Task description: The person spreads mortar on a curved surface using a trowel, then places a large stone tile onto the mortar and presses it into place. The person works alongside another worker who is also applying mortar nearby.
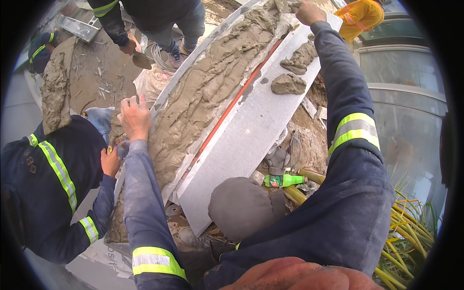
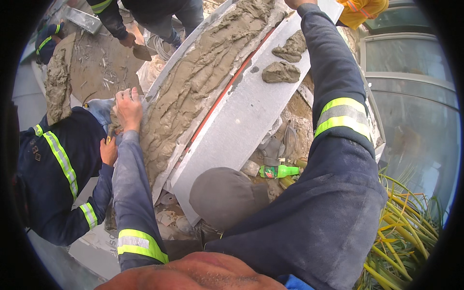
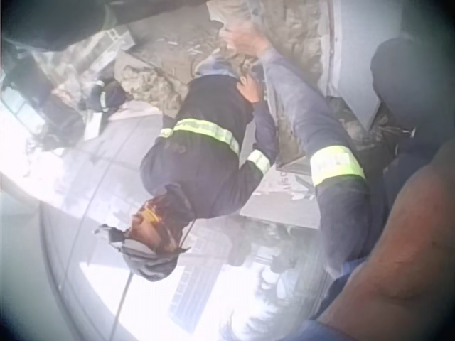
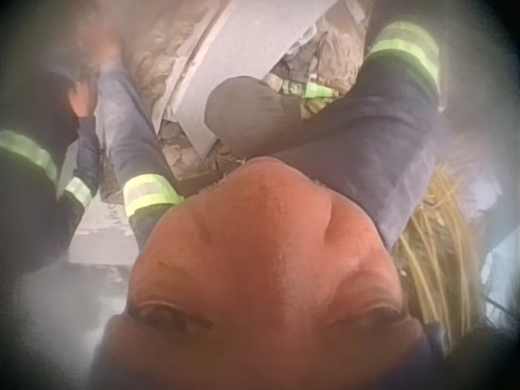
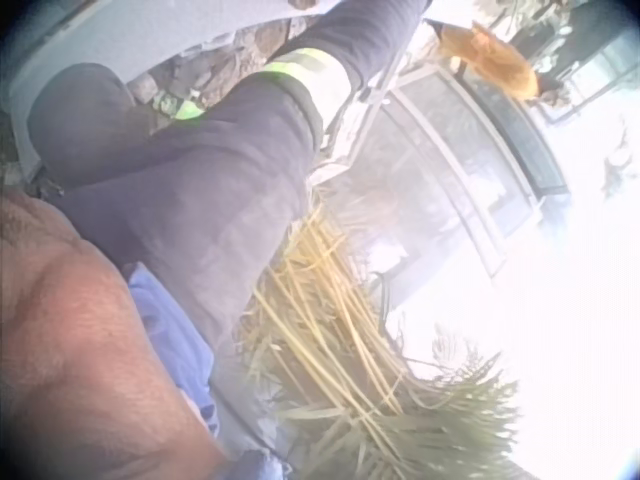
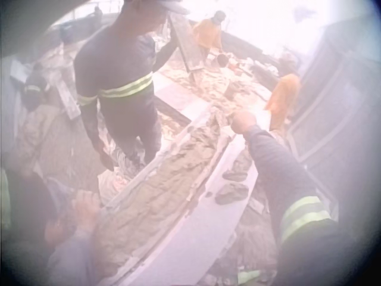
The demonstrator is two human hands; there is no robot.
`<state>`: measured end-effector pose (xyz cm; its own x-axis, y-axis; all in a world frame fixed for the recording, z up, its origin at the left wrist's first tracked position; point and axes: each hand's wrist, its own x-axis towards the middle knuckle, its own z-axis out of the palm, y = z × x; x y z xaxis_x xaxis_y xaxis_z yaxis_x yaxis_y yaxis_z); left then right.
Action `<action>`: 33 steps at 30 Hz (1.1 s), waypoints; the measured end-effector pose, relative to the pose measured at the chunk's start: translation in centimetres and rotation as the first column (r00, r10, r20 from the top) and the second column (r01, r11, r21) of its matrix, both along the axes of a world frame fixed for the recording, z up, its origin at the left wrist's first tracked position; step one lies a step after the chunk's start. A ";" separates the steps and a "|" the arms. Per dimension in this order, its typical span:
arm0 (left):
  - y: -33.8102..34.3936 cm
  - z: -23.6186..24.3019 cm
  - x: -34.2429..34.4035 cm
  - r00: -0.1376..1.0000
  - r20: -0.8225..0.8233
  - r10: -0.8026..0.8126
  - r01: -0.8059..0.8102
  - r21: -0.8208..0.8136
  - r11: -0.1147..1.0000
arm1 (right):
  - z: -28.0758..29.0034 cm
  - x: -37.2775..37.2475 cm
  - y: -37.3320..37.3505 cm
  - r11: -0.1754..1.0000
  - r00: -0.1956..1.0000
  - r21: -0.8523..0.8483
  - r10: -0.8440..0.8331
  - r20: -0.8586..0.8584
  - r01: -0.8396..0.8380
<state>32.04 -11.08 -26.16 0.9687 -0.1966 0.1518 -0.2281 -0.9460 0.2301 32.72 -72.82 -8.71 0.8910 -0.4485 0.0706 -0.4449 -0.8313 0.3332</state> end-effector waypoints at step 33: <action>-0.4 1.5 -0.1 0.996 -0.084 0.007 -0.002 0.066 0.998 | -6.3 2.5 -11.4 -0.070 0.625 0.997 -0.779 -0.039 -0.025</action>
<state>31.89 -11.49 -24.67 0.9783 -0.1992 0.0568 -0.2064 -0.9606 0.1859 35.26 -84.21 -15.05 0.5133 -0.7070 -0.4865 -0.5173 0.1974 -0.8327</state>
